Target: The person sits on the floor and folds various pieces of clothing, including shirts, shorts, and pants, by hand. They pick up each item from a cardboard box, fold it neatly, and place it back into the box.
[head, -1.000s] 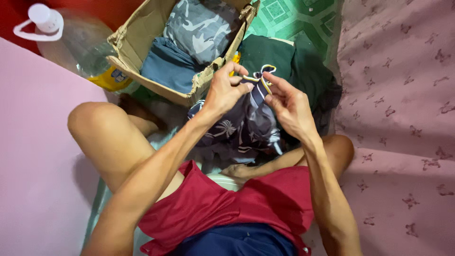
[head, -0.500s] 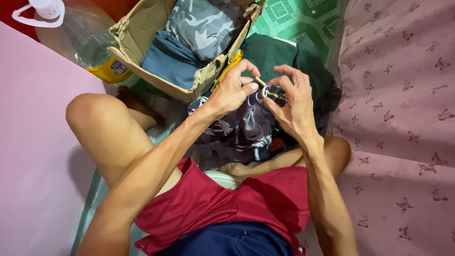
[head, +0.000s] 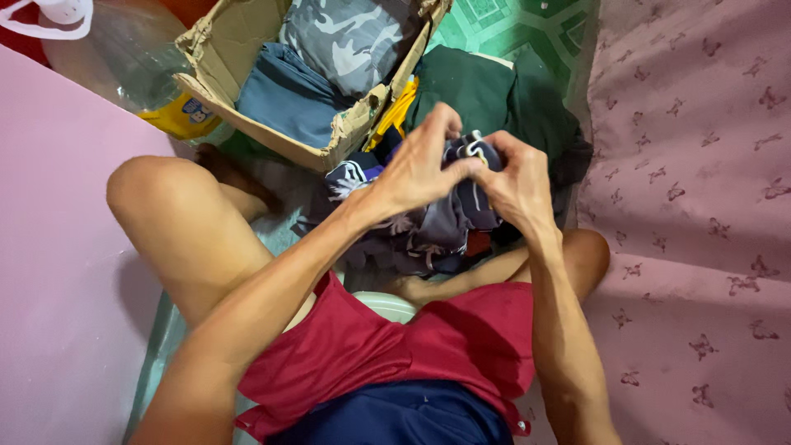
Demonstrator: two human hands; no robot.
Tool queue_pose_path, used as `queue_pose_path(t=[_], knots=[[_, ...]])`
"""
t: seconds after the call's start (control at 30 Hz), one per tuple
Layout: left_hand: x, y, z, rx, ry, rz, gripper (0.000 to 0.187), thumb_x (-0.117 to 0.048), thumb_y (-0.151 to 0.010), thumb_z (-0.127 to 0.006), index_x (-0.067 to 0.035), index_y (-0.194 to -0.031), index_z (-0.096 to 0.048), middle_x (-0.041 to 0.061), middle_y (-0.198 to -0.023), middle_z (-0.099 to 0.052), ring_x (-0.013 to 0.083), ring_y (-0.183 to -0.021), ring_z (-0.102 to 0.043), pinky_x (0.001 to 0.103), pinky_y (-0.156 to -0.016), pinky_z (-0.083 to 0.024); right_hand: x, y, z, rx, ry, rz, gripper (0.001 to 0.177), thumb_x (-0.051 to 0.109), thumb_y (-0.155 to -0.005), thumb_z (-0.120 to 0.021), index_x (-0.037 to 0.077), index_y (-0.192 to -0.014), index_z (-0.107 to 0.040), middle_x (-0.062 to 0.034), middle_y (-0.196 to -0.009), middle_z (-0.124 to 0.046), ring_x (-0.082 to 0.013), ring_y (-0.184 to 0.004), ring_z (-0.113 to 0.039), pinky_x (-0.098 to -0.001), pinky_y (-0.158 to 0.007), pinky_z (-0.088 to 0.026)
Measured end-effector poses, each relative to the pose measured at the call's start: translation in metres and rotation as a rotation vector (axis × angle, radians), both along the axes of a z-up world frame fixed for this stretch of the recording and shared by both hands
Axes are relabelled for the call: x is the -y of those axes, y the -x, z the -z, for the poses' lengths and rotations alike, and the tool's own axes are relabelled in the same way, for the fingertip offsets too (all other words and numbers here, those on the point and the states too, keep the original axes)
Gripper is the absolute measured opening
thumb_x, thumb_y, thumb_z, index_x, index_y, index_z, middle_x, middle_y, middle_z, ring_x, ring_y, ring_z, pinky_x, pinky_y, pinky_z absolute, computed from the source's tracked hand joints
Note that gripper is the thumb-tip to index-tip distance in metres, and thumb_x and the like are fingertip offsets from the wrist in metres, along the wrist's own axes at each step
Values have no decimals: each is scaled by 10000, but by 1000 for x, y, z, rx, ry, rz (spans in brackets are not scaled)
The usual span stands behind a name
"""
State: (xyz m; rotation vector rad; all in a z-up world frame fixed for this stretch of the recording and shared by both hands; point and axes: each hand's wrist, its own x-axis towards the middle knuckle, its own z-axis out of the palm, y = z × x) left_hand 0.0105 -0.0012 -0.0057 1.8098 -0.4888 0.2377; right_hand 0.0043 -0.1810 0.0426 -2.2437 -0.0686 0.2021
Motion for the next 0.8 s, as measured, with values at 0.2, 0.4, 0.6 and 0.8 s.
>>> queue_pose_path(t=[0.2,0.4,0.6,0.8], knots=[[-8,-28,24,-354,173,179,403,-258,-917,-740,-4,-1158,-540,52,-952,-689,151,-880,-676,334,-776,-565,6,1,-11,91,-160,-43,254,200,-911,-820,1,-994,-686,27,-803,-642,-5,-719,-526,-203,-616,-455],[-20,-34,36,-488,217,439,332,-297,-1046,-650,9,-1174,-662,6,-992,-636,81,-917,-552,264,-818,-492,9,15,-10,210,-133,-19,245,196,-956,-787,33,-1104,-678,4,-892,-691,-75,-819,-591,-253,-746,-507],[-25,-47,31,-623,637,271,380,-223,-1066,-580,4,-1360,-500,33,-1279,-615,84,-1172,-575,232,-1017,-474,5,27,2,704,116,-3,360,197,-896,-861,39,-1136,-644,-120,-1153,-660,-296,-1119,-591,-407,-1014,-475],[-43,-42,6,-491,731,378,442,-227,-1107,-542,47,-1452,-508,82,-1374,-614,132,-1259,-559,292,-1139,-432,6,22,20,410,-215,86,594,238,-912,-816,65,-1383,-499,-45,-1112,-673,-230,-1095,-646,-364,-1030,-487]])
